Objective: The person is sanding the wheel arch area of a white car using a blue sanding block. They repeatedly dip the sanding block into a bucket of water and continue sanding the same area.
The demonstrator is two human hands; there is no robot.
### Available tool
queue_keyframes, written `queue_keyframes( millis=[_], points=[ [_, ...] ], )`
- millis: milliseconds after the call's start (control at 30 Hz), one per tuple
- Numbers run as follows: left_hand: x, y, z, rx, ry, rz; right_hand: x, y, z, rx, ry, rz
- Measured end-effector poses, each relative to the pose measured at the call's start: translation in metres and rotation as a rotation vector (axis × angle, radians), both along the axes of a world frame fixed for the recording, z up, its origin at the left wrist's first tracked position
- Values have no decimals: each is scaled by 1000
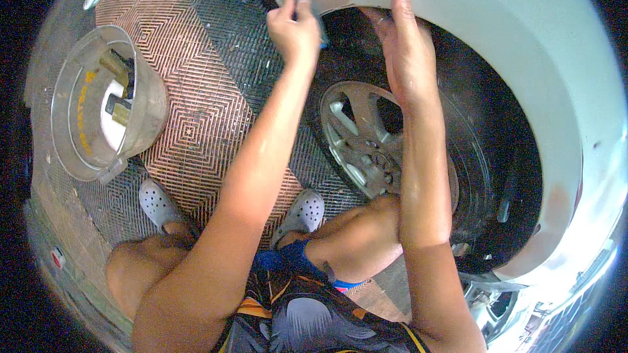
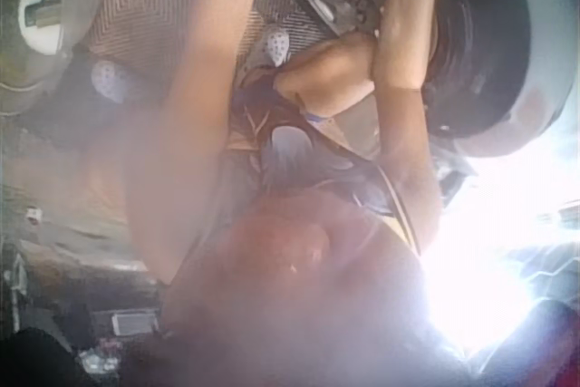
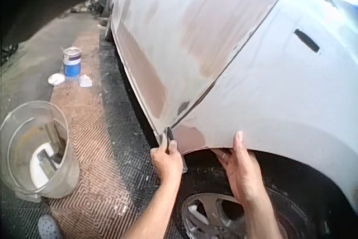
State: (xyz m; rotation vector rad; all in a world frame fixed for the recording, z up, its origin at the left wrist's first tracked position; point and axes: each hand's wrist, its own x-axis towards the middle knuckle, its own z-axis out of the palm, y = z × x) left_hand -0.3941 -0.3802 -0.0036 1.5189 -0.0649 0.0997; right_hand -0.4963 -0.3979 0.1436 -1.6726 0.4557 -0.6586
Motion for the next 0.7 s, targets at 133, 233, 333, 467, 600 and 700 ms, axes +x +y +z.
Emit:
queue_keyframes(
  millis=[133, 233, 333, 467, 600, 700],
  points=[
    [-25, 5, 35, -112, -138, -63, -9, -6, -5, 13, 4, -25],
    [-25, 9, 31, -125, -113, -53, -5, -2, 0, 9, 2, -15],
    [18, -5, -8, -195, 186, -122, 1, 3, 1, 17, 11, -17],
    [-27, 15, 72, -159, -323, 0, -5, -7, -9, 45, -44, -31],
    [1, 1, 36, -198, -95, -14, 1, 4, 2, 56, -17, -30],
    [-8, 0, 55, -212, -179, -37, -5, -4, 0, 32, -10, -18]
  ],
)
